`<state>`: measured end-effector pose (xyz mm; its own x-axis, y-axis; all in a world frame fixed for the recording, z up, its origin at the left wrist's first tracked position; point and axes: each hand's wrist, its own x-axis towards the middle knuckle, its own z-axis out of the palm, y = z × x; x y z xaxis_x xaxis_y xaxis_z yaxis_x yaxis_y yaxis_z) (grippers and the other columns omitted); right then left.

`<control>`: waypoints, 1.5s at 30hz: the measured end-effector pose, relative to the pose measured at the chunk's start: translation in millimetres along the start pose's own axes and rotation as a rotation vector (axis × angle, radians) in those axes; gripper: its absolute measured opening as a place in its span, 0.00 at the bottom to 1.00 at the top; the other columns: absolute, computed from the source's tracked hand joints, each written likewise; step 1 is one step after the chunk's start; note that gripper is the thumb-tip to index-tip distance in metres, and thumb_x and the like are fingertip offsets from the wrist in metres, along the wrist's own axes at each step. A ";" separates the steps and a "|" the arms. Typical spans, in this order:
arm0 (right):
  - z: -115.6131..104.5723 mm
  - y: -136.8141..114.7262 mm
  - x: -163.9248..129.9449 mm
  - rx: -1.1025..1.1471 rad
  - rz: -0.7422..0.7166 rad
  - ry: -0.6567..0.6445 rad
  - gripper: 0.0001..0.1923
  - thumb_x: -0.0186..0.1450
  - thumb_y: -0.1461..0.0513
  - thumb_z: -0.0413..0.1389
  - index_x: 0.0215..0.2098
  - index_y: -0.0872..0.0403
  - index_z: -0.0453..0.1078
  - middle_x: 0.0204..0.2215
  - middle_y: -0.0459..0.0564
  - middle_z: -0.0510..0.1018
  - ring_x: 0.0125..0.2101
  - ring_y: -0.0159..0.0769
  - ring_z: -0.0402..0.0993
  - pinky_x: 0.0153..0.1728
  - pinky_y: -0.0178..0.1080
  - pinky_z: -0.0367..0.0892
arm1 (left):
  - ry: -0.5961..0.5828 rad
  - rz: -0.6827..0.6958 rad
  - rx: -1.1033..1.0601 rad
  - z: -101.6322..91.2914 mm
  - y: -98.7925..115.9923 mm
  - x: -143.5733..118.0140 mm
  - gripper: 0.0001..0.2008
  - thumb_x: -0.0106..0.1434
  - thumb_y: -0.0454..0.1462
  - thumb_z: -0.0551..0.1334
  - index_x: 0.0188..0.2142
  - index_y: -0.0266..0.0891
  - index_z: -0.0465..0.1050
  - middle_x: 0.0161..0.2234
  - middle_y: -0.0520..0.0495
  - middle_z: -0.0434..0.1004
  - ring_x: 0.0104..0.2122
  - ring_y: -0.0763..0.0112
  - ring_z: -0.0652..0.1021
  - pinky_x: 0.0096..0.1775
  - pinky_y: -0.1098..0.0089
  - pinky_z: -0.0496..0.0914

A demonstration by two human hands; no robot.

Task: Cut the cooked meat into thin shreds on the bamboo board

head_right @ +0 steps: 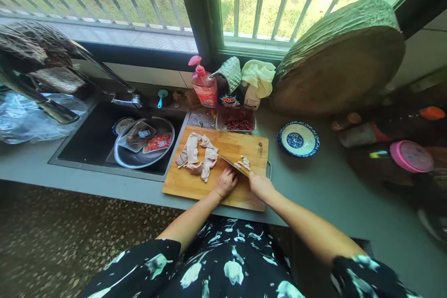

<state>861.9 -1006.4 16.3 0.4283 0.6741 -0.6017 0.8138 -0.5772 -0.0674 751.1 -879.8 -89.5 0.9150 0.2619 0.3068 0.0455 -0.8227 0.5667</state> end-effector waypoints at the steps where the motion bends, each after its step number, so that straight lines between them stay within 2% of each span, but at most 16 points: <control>1: -2.7 -8.9 8.1 -0.003 -0.001 0.021 0.14 0.64 0.65 0.39 0.44 0.57 0.60 0.33 0.59 0.74 0.34 0.40 0.72 0.32 0.38 0.64 | -0.011 -0.002 0.007 0.4 -0.6 -0.7 0.12 0.58 0.32 0.52 0.40 0.35 0.69 0.39 0.42 0.71 0.46 0.63 0.68 0.47 0.58 0.66; 3: -6.8 -19.5 20.0 0.001 -0.003 0.051 0.16 0.64 0.64 0.37 0.46 0.58 0.59 0.34 0.60 0.73 0.35 0.41 0.72 0.34 0.39 0.64 | -0.022 0.005 0.009 0.7 -1.6 -1.9 0.11 0.58 0.32 0.53 0.40 0.36 0.69 0.39 0.42 0.71 0.46 0.63 0.68 0.47 0.59 0.67; 5: -6.7 -16.4 21.9 0.022 -0.004 0.054 0.17 0.65 0.62 0.36 0.48 0.58 0.58 0.34 0.60 0.74 0.34 0.41 0.72 0.33 0.39 0.64 | -0.019 0.022 -0.002 -0.2 -2.3 -2.2 0.12 0.59 0.32 0.52 0.42 0.36 0.68 0.40 0.42 0.70 0.47 0.64 0.67 0.48 0.59 0.66; 10: 7.8 17.4 -4.5 0.024 -0.015 0.067 0.14 0.65 0.59 0.38 0.41 0.55 0.61 0.32 0.55 0.74 0.31 0.40 0.73 0.29 0.36 0.62 | -0.015 0.046 -0.010 -5.7 0.4 -0.7 0.13 0.59 0.31 0.51 0.44 0.36 0.66 0.42 0.42 0.69 0.46 0.66 0.67 0.47 0.61 0.66; 13: 10.1 23.3 -15.5 0.031 -0.049 0.164 0.13 0.66 0.58 0.37 0.39 0.54 0.60 0.33 0.52 0.74 0.31 0.38 0.72 0.28 0.34 0.60 | -0.020 -0.006 0.028 -7.3 5.1 0.1 0.12 0.59 0.32 0.52 0.43 0.37 0.67 0.42 0.42 0.68 0.45 0.64 0.67 0.46 0.60 0.66; 15: 5.7 21.3 -15.5 0.045 -0.016 0.200 0.14 0.66 0.57 0.36 0.39 0.53 0.59 0.33 0.51 0.74 0.31 0.36 0.72 0.27 0.33 0.59 | -0.023 -0.041 0.055 -7.0 8.4 1.4 0.13 0.59 0.33 0.53 0.44 0.38 0.66 0.43 0.42 0.67 0.45 0.62 0.67 0.46 0.58 0.65; 19: -7.0 17.9 -6.0 0.021 0.043 0.144 0.14 0.66 0.56 0.36 0.40 0.54 0.59 0.32 0.53 0.74 0.31 0.36 0.72 0.28 0.33 0.58 | -0.032 -0.050 0.099 -2.9 11.1 4.6 0.19 0.57 0.33 0.55 0.49 0.39 0.61 0.48 0.41 0.64 0.48 0.58 0.64 0.48 0.54 0.63; 25: -5.9 19.2 6.8 -0.020 -0.042 0.114 0.13 0.66 0.57 0.38 0.42 0.52 0.60 0.35 0.52 0.74 0.33 0.37 0.72 0.30 0.34 0.60 | -0.046 -0.025 0.138 3.1 7.9 1.1 0.17 0.58 0.34 0.53 0.48 0.37 0.63 0.47 0.41 0.64 0.49 0.58 0.63 0.50 0.55 0.61; 33: -8.0 18.7 24.2 0.057 0.090 0.104 0.16 0.66 0.55 0.38 0.42 0.55 0.61 0.32 0.55 0.74 0.33 0.38 0.72 0.29 0.33 0.60 | -0.053 -0.033 0.094 -3.8 15.4 4.9 0.19 0.59 0.33 0.51 0.51 0.37 0.59 0.48 0.41 0.63 0.50 0.61 0.62 0.51 0.58 0.61; 36: -9.3 18.9 18.7 0.090 0.114 0.133 0.16 0.66 0.56 0.37 0.42 0.55 0.61 0.31 0.54 0.74 0.32 0.37 0.72 0.28 0.33 0.59 | -0.047 -0.082 0.094 -9.5 18.9 4.0 0.19 0.58 0.32 0.53 0.51 0.38 0.60 0.50 0.41 0.60 0.50 0.61 0.61 0.51 0.58 0.60; 38: -8.3 17.2 10.6 0.098 0.079 0.152 0.17 0.66 0.56 0.37 0.42 0.54 0.61 0.31 0.53 0.74 0.32 0.37 0.72 0.28 0.33 0.59 | -0.048 -0.101 0.098 -13.0 19.0 0.4 0.20 0.57 0.33 0.54 0.51 0.38 0.60 0.50 0.41 0.60 0.50 0.59 0.61 0.50 0.58 0.61; 45: -4.5 -1.6 -5.3 0.036 0.000 0.081 0.17 0.66 0.55 0.37 0.43 0.54 0.61 0.33 0.54 0.74 0.33 0.38 0.72 0.31 0.35 0.61 | -0.044 -0.009 0.048 -7.3 6.9 -15.4 0.19 0.57 0.33 0.54 0.50 0.36 0.61 0.47 0.42 0.65 0.50 0.61 0.63 0.50 0.58 0.63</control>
<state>860.1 -1007.0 23.2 0.4600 0.7082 -0.5356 0.7996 -0.5926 -0.0969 734.4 -885.8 -84.7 0.9312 0.2476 0.2677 0.0718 -0.8443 0.5311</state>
